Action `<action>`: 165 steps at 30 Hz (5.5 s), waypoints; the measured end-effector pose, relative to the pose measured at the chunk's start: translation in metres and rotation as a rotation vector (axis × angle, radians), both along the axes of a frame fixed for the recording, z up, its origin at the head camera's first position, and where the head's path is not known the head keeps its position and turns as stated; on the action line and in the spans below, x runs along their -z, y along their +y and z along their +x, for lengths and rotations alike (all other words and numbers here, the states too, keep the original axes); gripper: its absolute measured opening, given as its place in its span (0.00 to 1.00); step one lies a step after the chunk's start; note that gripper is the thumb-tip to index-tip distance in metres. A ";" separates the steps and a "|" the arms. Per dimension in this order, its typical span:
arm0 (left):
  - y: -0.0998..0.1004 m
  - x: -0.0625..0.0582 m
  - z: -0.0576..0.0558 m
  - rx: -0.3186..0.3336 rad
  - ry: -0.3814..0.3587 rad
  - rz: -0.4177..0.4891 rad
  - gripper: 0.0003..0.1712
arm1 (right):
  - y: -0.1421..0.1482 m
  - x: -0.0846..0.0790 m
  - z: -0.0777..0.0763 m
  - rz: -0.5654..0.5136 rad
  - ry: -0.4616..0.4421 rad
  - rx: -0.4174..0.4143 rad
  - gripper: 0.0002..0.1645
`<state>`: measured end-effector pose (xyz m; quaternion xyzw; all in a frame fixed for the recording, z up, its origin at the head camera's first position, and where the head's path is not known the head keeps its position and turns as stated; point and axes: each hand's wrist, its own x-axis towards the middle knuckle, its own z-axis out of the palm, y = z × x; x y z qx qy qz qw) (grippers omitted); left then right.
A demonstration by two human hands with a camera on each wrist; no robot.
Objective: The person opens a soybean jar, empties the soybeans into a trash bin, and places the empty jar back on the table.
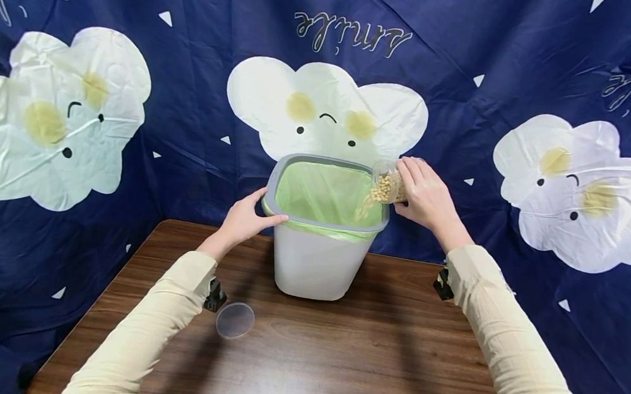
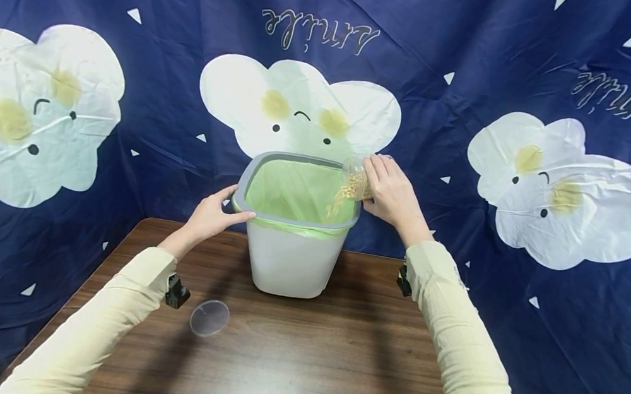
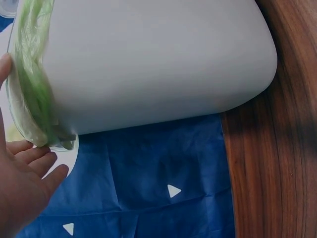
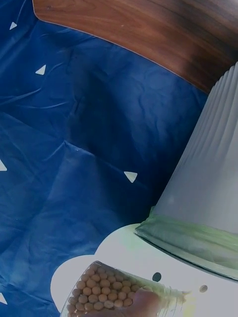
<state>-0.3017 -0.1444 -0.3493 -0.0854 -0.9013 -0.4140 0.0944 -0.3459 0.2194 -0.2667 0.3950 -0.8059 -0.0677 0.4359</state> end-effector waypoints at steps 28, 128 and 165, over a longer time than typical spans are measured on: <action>0.001 -0.001 0.002 -0.004 0.006 -0.001 0.51 | -0.006 -0.001 0.002 0.036 0.017 -0.045 0.49; 0.002 0.002 0.003 -0.018 -0.007 0.036 0.53 | -0.008 0.011 0.004 0.029 -0.059 0.048 0.48; 0.002 0.004 0.002 -0.007 0.002 0.049 0.53 | 0.056 0.023 0.047 -0.233 -0.111 0.047 0.52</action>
